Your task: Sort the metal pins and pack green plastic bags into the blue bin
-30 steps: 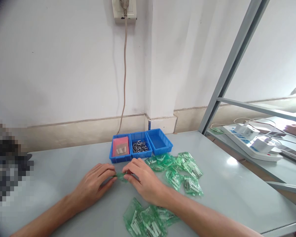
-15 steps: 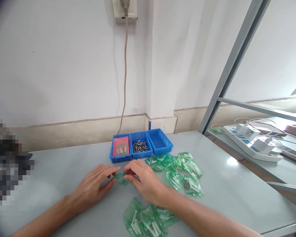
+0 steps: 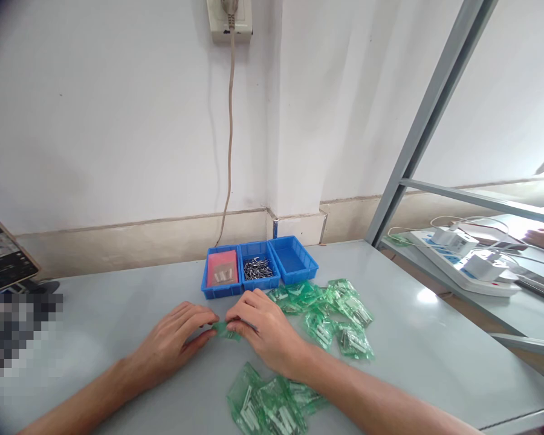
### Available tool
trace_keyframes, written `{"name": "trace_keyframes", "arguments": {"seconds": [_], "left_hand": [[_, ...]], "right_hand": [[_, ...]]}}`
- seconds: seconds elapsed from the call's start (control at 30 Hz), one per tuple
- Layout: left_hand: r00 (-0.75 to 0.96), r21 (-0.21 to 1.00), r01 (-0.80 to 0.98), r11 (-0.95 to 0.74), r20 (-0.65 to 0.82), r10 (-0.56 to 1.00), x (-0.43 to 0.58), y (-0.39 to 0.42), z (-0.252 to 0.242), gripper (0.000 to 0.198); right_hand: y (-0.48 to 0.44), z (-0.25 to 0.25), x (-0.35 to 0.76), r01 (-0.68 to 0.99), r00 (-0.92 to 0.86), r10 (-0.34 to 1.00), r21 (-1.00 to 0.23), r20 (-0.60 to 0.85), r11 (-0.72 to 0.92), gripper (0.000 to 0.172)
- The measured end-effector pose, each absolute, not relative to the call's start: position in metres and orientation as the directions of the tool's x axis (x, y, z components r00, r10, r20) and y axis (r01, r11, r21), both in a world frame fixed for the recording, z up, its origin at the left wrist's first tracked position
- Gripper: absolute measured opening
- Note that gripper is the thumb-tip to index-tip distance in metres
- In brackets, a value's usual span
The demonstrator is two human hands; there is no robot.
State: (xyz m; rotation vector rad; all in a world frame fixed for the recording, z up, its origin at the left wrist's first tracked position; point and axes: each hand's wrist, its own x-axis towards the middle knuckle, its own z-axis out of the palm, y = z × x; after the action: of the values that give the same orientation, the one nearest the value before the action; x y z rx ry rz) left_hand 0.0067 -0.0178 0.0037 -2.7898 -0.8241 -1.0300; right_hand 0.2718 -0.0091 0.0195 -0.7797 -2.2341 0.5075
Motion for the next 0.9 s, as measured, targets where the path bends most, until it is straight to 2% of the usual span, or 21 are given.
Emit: {"name": "trace_keyframes", "arguments": {"seconds": [0.47,0.9], "left_hand": [[0.655,0.077,0.500,-0.863,0.618,0.435,0.0101,-0.0162,0.0071,0.008],[0.620,0.079,0.549,-0.832,0.630,0.468,0.0079,-0.0131,0.0041,0.007]], "right_hand": [[-0.0079,0.0149,0.2715,0.383,-0.598,0.638,-0.527,0.486,0.759,0.015],[-0.0123,0.0228,0.2698,0.522,-0.640,0.710,-0.511,0.295,0.683,0.015]]}}
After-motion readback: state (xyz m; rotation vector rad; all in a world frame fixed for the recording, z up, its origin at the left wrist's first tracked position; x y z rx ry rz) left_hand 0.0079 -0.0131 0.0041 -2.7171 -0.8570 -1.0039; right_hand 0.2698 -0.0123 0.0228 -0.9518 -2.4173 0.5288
